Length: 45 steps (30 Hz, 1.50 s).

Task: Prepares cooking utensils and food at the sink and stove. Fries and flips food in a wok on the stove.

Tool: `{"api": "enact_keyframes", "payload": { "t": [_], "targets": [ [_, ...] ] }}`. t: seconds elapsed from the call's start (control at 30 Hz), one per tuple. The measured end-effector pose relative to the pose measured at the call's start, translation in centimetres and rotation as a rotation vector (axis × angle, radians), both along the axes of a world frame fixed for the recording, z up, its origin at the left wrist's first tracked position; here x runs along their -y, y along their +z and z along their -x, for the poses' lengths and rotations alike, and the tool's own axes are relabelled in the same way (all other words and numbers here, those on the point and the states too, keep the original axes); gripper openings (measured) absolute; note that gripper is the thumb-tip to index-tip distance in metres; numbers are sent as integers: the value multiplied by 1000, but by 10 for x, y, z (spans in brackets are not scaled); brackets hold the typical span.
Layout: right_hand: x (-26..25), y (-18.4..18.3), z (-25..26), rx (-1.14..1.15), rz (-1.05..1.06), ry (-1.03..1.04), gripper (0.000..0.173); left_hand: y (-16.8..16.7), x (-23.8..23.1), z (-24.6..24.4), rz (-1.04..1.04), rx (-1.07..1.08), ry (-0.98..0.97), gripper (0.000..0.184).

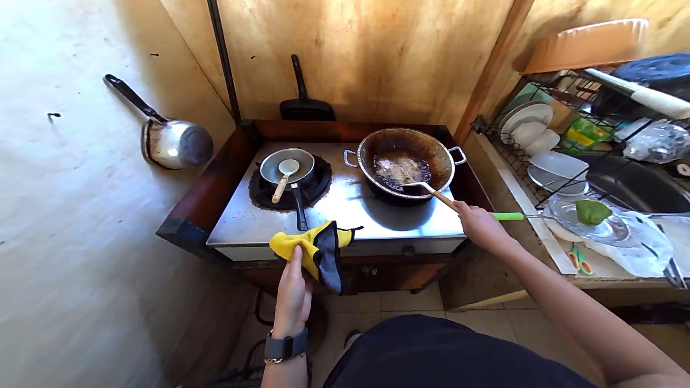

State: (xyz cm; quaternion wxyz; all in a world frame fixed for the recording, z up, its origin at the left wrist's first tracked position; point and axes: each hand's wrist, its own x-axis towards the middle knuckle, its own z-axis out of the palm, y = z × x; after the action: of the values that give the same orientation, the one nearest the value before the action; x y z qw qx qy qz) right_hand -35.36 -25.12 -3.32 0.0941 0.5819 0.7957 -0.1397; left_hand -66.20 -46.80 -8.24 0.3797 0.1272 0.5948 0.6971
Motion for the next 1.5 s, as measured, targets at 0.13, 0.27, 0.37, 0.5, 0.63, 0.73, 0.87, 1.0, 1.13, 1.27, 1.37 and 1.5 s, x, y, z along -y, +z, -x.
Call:
{"api": "enact_keyframes", "payload": {
  "t": [0.13, 0.27, 0.37, 0.5, 0.63, 0.73, 0.87, 1.0, 1.13, 1.27, 1.37, 1.5],
  "targets": [
    [-1, 11, 4, 40, -7, 10, 45, -3, 2, 4, 3, -17, 6, 48],
    [-10, 47, 7, 89, -36, 21, 39, -1, 2, 6, -1, -16, 0, 47],
    [-24, 81, 4, 66, -31, 20, 35, 2, -2, 10, -5, -24, -34, 45],
    [-54, 110, -4, 95, -19, 66, 36, 16, -22, 20, -1, -52, -77, 39],
    [-76, 128, 7, 211, -51, 104, 17, 25, -42, 30, -29, -49, -101, 39],
    [-85, 147, 29, 481, -93, 174, 29, 26, -45, 29, -52, -34, -92, 39],
    [-104, 165, 58, 539, -56, 207, 29, 17, -35, 25, -70, -18, -73, 39],
    [-127, 180, 85, 451, 109, 124, 28, 10, -16, 23, -54, -12, -15, 38],
    [-139, 174, 98, 449, 212, 88, 34, 1, 5, 25, -62, -1, 51, 39],
    [-130, 144, 103, 419, 227, 181, 36, -3, 21, 28, -35, 2, 103, 38],
    [-117, 136, 104, 438, 210, 255, 36, -4, 28, 29, -20, 13, 120, 38],
    [-116, 138, 98, 494, 199, 346, 42, -3, 31, 30, -36, 12, 136, 38]
  ]
}}
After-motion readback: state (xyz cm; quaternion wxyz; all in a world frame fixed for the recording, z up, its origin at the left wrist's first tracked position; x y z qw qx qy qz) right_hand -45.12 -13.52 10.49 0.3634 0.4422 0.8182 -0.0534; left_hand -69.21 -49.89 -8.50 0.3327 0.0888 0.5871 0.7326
